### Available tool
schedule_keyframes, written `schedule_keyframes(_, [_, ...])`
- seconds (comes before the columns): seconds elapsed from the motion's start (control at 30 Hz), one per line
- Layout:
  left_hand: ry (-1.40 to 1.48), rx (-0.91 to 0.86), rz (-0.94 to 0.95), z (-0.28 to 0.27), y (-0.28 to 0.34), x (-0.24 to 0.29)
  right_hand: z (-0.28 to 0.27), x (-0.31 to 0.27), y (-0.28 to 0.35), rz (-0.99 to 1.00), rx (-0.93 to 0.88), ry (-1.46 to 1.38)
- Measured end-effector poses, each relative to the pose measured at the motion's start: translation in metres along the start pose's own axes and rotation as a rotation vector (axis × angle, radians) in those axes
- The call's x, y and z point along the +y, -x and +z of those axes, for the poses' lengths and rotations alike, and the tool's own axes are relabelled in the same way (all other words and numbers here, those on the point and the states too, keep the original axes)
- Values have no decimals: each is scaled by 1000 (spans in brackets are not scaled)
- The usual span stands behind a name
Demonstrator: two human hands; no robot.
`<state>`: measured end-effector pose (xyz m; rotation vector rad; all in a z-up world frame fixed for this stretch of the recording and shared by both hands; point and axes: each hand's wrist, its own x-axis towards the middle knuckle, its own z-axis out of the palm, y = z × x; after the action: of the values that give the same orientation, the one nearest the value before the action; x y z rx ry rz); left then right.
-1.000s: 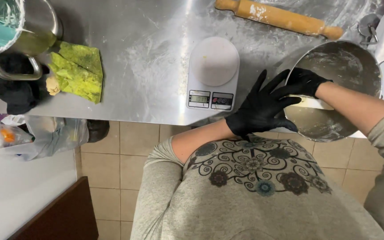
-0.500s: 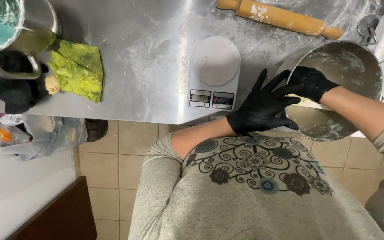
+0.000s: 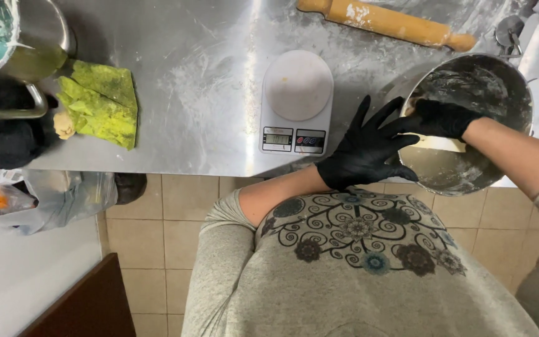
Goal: The person is putting on gloves and mixing dough in a metal bowl at a kitchen counter.
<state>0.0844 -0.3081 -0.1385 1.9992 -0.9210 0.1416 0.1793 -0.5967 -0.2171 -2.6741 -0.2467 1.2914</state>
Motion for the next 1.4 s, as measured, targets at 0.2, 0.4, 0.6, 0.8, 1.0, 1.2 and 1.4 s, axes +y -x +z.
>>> schedule_keyframes(0.2, [-1, -42, -37, -11, -7, 8, 41, 52, -53, -170, -153, -40])
schedule_keyframes(0.4, [42, -102, -45, -24, -7, 10, 30, 18, -35, -194, -52, -56])
schedule_keyframes(0.6, [31, -131, -24, -19, -11, 9, 5, -13, -2, -49, -55, 187])
schedule_keyframes(0.8, [1, -118, -37, -9, -8, 5, -28, -49, 40, 48, 42, 202])
schedule_keyframes(1.0, [39, 3, 30, -4, -4, 2, -20, -18, 31, -9, 131, 58])
schedule_keyframes(1.2, [66, 10, 39, 9, -5, -3, 1, -16, -4, -78, 52, 185])
schedule_keyframes(1.4, [118, 35, 88, 11, -10, -7, 37, 25, -28, -244, 237, 206])
